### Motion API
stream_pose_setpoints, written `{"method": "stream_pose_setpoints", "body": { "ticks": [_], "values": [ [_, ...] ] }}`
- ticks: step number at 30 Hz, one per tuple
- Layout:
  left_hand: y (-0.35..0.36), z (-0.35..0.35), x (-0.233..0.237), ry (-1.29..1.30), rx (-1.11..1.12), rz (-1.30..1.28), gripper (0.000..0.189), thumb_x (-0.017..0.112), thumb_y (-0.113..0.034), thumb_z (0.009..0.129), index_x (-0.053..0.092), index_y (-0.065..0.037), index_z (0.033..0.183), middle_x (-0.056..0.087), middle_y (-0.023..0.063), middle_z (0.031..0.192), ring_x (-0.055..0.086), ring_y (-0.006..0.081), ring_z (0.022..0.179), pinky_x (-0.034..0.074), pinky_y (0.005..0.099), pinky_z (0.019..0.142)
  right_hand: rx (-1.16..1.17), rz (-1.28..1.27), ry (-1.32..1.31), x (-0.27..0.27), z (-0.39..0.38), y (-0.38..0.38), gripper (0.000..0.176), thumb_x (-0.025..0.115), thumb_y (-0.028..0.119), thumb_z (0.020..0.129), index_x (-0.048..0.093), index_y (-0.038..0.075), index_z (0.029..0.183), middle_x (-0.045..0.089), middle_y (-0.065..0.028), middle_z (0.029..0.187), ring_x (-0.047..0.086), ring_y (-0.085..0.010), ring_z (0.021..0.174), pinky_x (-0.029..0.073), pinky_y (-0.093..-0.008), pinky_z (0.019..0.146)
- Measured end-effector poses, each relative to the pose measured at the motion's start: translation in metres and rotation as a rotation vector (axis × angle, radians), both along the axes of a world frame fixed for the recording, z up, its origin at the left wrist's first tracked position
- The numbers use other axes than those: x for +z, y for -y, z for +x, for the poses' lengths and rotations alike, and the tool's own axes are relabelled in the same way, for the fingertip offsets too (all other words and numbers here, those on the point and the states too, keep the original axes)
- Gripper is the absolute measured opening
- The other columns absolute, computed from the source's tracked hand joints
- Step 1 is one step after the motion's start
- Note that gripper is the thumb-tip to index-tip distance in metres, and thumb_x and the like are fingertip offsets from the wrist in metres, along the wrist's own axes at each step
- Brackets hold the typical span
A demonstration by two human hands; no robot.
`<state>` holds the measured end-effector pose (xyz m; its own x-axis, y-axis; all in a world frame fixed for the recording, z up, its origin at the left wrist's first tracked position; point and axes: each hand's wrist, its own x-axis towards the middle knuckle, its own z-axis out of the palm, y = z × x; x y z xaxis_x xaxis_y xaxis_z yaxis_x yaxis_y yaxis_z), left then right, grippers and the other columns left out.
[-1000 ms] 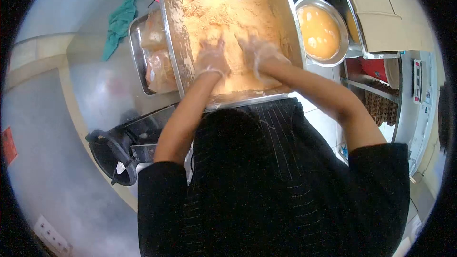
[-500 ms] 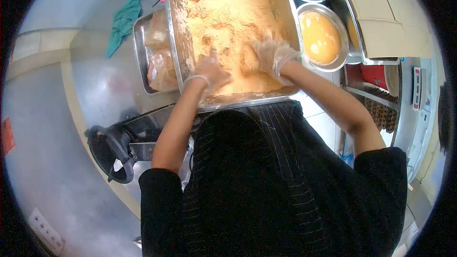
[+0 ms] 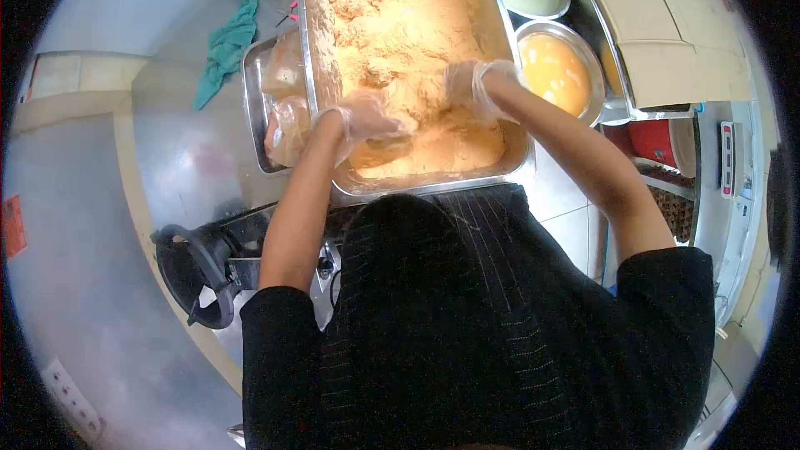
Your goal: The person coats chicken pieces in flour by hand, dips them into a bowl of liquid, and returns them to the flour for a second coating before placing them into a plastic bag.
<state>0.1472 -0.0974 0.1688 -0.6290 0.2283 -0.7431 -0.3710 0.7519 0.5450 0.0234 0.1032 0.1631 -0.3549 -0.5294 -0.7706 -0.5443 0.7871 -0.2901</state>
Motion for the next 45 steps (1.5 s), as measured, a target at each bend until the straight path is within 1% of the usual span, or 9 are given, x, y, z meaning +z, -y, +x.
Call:
{"method": "stream_pose_setpoints", "body": {
  "ticks": [10,13,22,27,30,35,41,44,45],
  "values": [
    [-0.041,0.004,-0.023,-0.064,-0.245,-0.558,0.075,0.056,-0.023,0.084,0.022,0.005,0.145,0.041,0.0265,0.139,0.045,0.0365,0.127,0.038,0.0392,0.106,0.082,-0.388,-0.645,-0.137,0.036,-0.018,0.05,0.048,0.035,0.09,0.05,0.001,0.127,0.063,-0.0244,0.109,0.063,-0.0293,0.101,0.047,-0.0422,0.088],
    [-0.02,0.004,0.003,-0.061,-0.166,-0.377,0.07,0.056,-0.024,0.084,0.029,0.004,0.142,0.038,0.026,0.142,0.046,0.0356,0.126,0.035,0.0375,0.109,-0.696,-0.259,0.276,-0.077,0.005,-0.017,0.061,0.049,0.048,0.091,0.046,0.002,0.131,0.059,-0.0237,0.118,0.06,-0.0266,0.11,0.048,-0.0406,0.089],
    [-0.047,0.049,-0.014,-0.137,0.012,-0.473,0.088,0.065,-0.028,0.077,0.018,0.004,0.145,0.037,0.0367,0.136,0.043,0.0414,0.127,0.034,0.0393,0.108,0.078,-0.067,-0.374,-0.025,0.082,-0.023,0.115,0.068,0.07,0.066,0.019,0.007,0.149,0.054,-0.0309,0.119,0.055,-0.0395,0.111,0.049,-0.0435,0.085],
    [-0.031,0.018,-0.039,-0.248,0.005,-0.495,0.079,0.067,-0.029,0.077,0.032,0.005,0.138,0.055,0.0302,0.12,0.056,0.04,0.11,0.047,0.0406,0.093,-0.123,-0.048,-0.291,-0.04,0.057,0.012,0.073,0.065,0.044,0.081,0.039,0.001,0.135,0.056,-0.0292,0.116,0.061,-0.0343,0.101,0.05,-0.0395,0.078],
    [-0.023,0.008,-0.005,-0.14,-0.153,-0.453,0.085,0.067,-0.046,0.077,0.034,0.003,0.139,0.054,0.0261,0.125,0.053,0.0366,0.116,0.044,0.0391,0.097,0.428,0.085,-0.201,-0.025,0.047,0.014,0.05,0.057,0.031,0.087,0.048,0.001,0.126,0.057,-0.0267,0.114,0.063,-0.0333,0.097,0.05,-0.039,0.076],
    [0.0,0.006,0.009,-0.243,-0.229,-0.482,0.065,0.063,-0.048,0.079,0.056,0.004,0.117,0.059,0.0254,0.118,0.059,0.0364,0.106,0.047,0.0413,0.09,-0.233,-0.433,-0.66,-0.096,0.032,-0.005,0.049,0.051,0.038,0.091,0.05,0.004,0.126,0.058,-0.0209,0.119,0.058,-0.0285,0.108,0.047,-0.0416,0.086],
    [0.032,-0.084,-0.076,-0.446,0.698,-0.52,0.067,0.055,-0.049,0.082,0.057,0.007,0.118,0.056,0.0272,0.123,0.056,0.0361,0.116,0.045,0.0408,0.096,-0.351,-0.665,-0.904,-0.063,-0.03,0.055,0.048,0.042,0.046,0.095,0.058,0.01,0.121,0.059,-0.0131,0.121,0.058,-0.0237,0.103,0.047,-0.0434,0.09],
    [0.053,-0.113,-0.146,-0.409,0.275,-0.6,0.06,0.051,-0.04,0.083,0.055,0.009,0.119,0.057,0.0273,0.121,0.056,0.0392,0.113,0.046,0.0438,0.094,-0.321,-0.574,-0.636,-0.075,-0.024,0.08,0.049,0.039,0.047,0.097,0.059,0.008,0.119,0.062,-0.0128,0.116,0.06,-0.0231,0.099,0.049,-0.0372,0.089],
    [0.031,-0.098,-0.097,-0.316,0.878,-0.415,0.047,0.045,-0.032,0.084,0.06,0.004,0.111,0.063,0.0239,0.112,0.062,0.0392,0.102,0.048,0.0446,0.087,-0.319,-0.547,-0.55,-0.083,-0.026,0.088,0.049,0.038,0.047,0.097,0.059,0.008,0.118,0.062,-0.0126,0.114,0.061,-0.0229,0.098,0.05,-0.0352,0.089]
  ]
}}
